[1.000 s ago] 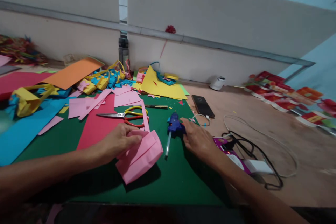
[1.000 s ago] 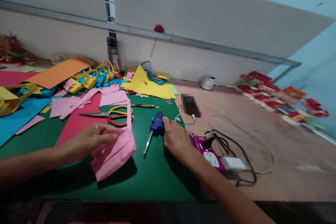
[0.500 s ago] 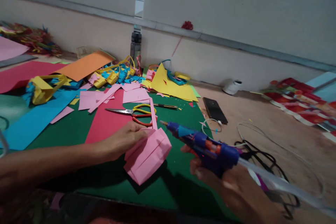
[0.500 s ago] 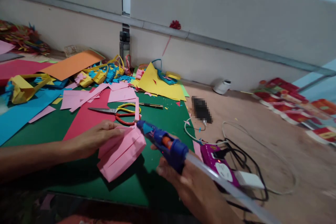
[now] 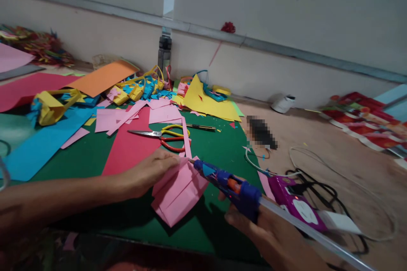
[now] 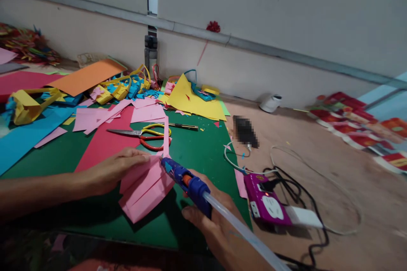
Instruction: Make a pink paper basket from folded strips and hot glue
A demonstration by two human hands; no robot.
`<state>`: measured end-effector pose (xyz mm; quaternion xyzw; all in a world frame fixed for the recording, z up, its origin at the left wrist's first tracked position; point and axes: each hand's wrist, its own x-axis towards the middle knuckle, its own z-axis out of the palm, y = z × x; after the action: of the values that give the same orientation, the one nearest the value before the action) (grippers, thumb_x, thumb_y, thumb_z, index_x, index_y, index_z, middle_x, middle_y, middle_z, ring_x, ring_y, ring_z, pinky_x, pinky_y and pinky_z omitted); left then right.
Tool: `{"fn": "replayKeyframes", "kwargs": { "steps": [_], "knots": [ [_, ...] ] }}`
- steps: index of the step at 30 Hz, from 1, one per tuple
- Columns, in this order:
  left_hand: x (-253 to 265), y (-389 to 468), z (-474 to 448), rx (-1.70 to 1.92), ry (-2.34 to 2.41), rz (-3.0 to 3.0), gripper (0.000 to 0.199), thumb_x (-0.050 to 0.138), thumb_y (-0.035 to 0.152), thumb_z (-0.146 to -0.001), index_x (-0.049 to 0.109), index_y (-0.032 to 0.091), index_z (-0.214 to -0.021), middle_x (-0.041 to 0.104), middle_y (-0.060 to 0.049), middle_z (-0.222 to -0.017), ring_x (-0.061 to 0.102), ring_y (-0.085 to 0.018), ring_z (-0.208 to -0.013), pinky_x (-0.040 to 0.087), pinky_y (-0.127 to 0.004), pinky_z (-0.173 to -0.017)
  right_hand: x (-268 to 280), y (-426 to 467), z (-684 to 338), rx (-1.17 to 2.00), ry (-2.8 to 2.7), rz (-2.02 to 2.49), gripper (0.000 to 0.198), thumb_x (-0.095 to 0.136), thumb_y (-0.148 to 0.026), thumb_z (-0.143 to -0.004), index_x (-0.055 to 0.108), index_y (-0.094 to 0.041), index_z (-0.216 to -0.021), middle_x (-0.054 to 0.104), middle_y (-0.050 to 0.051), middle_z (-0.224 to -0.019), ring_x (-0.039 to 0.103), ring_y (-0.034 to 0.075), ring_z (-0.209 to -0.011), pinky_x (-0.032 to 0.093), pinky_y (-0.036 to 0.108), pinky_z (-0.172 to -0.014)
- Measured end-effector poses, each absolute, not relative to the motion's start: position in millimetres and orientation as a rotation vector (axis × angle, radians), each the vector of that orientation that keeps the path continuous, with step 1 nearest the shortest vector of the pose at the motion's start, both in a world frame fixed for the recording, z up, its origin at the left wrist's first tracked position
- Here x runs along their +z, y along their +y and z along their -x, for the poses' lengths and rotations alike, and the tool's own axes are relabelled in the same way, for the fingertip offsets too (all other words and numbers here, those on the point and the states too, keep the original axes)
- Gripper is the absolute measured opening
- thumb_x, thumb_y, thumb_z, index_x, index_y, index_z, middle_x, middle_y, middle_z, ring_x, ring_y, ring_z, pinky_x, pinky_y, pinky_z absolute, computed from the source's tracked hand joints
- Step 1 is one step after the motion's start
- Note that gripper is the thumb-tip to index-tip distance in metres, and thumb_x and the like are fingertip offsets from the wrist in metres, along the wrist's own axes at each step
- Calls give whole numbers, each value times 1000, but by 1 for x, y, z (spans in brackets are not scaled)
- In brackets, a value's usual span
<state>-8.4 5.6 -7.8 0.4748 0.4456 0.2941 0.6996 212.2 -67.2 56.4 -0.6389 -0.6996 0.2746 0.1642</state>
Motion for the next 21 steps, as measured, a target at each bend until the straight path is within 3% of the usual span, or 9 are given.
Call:
{"fn": "replayKeyframes", "kwargs": {
  "steps": [4,12,21],
  "knots": [
    [-9,6,8,626,1005,-1066,31,54,42,-78,54,16,-61,53,2,-53,43,-9,-46,27,-21,-44,57,-64,-210,791,-2051,1711,49,49,-48,-80,55,-27,-123,70,4,-87,63,26,-95,52,36,-82],
    [-6,4,9,658,968,-1097,31,54,43,-79,60,14,-69,61,-2,-66,51,-12,-57,36,-23,-51,50,-66,-219,791,-2044,1754,52,52,-47,-81,50,-30,-130,59,5,-126,54,27,-115,48,40,-93],
    [-2,4,8,672,1020,-1142,30,54,43,-78,62,14,-70,59,-2,-64,51,-14,-60,35,-24,-52,44,-63,-223,775,-2068,1807,57,51,-54,-81,47,-29,-132,60,5,-124,55,28,-114,49,42,-92]
  ]
}}
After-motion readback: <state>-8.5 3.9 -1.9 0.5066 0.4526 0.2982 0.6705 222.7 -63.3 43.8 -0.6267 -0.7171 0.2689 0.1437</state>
